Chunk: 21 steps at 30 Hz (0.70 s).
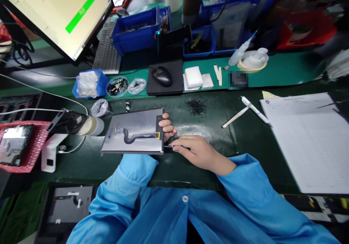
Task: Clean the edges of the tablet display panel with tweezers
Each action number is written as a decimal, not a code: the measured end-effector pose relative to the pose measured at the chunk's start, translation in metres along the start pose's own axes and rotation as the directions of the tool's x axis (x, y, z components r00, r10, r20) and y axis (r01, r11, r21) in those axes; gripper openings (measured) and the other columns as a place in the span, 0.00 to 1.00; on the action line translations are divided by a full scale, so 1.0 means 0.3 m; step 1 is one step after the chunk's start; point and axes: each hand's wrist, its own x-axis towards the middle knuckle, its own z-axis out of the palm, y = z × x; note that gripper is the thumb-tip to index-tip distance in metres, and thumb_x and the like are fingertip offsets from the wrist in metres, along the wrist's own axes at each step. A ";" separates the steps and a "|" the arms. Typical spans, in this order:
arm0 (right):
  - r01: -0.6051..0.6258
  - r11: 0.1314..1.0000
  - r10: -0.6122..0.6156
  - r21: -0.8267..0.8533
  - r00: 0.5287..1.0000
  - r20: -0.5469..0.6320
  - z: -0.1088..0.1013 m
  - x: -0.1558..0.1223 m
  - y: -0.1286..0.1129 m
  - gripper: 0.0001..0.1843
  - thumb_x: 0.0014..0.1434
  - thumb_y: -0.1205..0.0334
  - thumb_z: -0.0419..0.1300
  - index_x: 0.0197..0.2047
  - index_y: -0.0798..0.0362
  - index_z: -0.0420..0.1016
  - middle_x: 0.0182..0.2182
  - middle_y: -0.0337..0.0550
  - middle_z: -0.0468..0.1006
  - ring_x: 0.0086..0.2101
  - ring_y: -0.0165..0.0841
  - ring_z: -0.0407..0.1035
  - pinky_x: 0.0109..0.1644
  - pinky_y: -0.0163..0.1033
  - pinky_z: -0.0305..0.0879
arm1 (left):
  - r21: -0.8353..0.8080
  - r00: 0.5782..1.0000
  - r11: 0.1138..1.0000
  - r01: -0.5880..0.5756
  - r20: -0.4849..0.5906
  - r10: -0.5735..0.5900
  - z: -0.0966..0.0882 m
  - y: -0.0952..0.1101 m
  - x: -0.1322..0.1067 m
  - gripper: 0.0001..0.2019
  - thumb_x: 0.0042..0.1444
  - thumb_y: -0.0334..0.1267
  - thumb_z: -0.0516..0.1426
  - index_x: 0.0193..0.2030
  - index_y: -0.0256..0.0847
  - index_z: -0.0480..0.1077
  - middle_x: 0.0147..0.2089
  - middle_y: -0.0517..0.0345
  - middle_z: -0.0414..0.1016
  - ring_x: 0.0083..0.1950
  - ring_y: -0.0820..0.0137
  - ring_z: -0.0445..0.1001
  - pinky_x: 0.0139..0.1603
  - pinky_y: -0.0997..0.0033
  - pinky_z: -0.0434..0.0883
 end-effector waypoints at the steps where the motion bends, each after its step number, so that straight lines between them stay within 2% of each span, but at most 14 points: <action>1: -0.036 0.999 0.036 0.013 0.999 0.001 0.000 -0.001 -0.001 0.09 0.71 0.61 0.63 0.48 0.48 0.87 0.40 0.42 0.90 0.37 0.37 0.84 0.41 0.38 0.79 | -0.022 0.999 0.999 0.029 -0.026 -0.029 0.007 0.000 -0.006 0.24 0.78 0.39 0.31 0.38 0.43 0.62 0.21 0.69 0.47 0.23 0.72 0.47 0.52 0.57 0.61; 4: -0.124 0.992 0.124 0.026 0.992 0.005 0.000 -0.002 -0.004 0.07 0.66 0.60 0.69 0.47 0.48 0.86 0.35 0.40 0.89 0.32 0.35 0.82 0.37 0.36 0.77 | -0.080 0.997 0.996 0.043 -0.064 -0.048 0.030 0.001 -0.024 0.24 0.79 0.40 0.31 0.38 0.43 0.61 0.21 0.70 0.46 0.23 0.73 0.43 0.46 0.59 0.56; 6: -0.081 0.997 0.081 0.012 0.997 0.001 -0.003 -0.001 -0.005 0.05 0.68 0.60 0.68 0.45 0.49 0.86 0.36 0.42 0.89 0.34 0.36 0.83 0.39 0.38 0.78 | -0.101 0.996 0.994 0.046 -0.069 -0.053 0.038 0.000 -0.027 0.24 0.79 0.40 0.31 0.37 0.43 0.61 0.21 0.70 0.46 0.23 0.73 0.42 0.45 0.59 0.55; 8: -0.012 1.000 0.012 0.006 1.000 0.002 -0.005 0.001 -0.005 0.08 0.71 0.61 0.64 0.45 0.49 0.87 0.40 0.44 0.90 0.38 0.38 0.84 0.43 0.40 0.79 | -0.113 0.996 0.992 0.061 -0.063 -0.068 0.033 -0.001 -0.020 0.26 0.79 0.40 0.30 0.36 0.43 0.62 0.21 0.69 0.45 0.23 0.73 0.40 0.45 0.59 0.55; 11: -0.013 1.000 0.013 0.017 1.000 0.011 -0.005 0.001 -0.005 0.10 0.72 0.61 0.62 0.47 0.47 0.87 0.41 0.43 0.90 0.39 0.38 0.84 0.44 0.40 0.80 | -0.124 0.997 0.990 0.072 -0.026 -0.076 0.001 -0.004 0.003 0.27 0.79 0.42 0.30 0.36 0.43 0.64 0.21 0.68 0.45 0.24 0.72 0.39 0.44 0.58 0.55; 15: -0.102 0.994 0.102 0.031 0.995 0.001 0.000 0.000 -0.008 0.06 0.66 0.60 0.69 0.46 0.48 0.86 0.35 0.41 0.89 0.31 0.37 0.82 0.37 0.38 0.78 | -0.128 0.997 0.989 0.070 0.043 -0.065 -0.061 -0.015 0.038 0.28 0.79 0.45 0.30 0.38 0.43 0.66 0.22 0.67 0.49 0.25 0.72 0.41 0.47 0.56 0.57; 17: -0.073 0.997 0.073 0.016 0.997 -0.003 -0.001 0.002 -0.009 0.05 0.68 0.60 0.67 0.45 0.47 0.86 0.36 0.43 0.90 0.33 0.38 0.83 0.39 0.40 0.79 | -0.120 0.996 0.990 0.070 0.068 -0.063 -0.088 -0.019 0.051 0.28 0.79 0.46 0.31 0.39 0.44 0.67 0.22 0.66 0.50 0.25 0.72 0.42 0.47 0.56 0.59; 21: 0.010 1.000 -0.010 -0.004 1.000 0.003 -0.004 0.001 -0.008 0.12 0.73 0.62 0.60 0.47 0.48 0.87 0.42 0.46 0.90 0.40 0.39 0.84 0.45 0.41 0.80 | -0.082 0.994 0.995 0.057 0.096 -0.049 -0.108 -0.023 0.061 0.26 0.79 0.43 0.33 0.39 0.44 0.68 0.22 0.65 0.51 0.25 0.71 0.46 0.46 0.56 0.63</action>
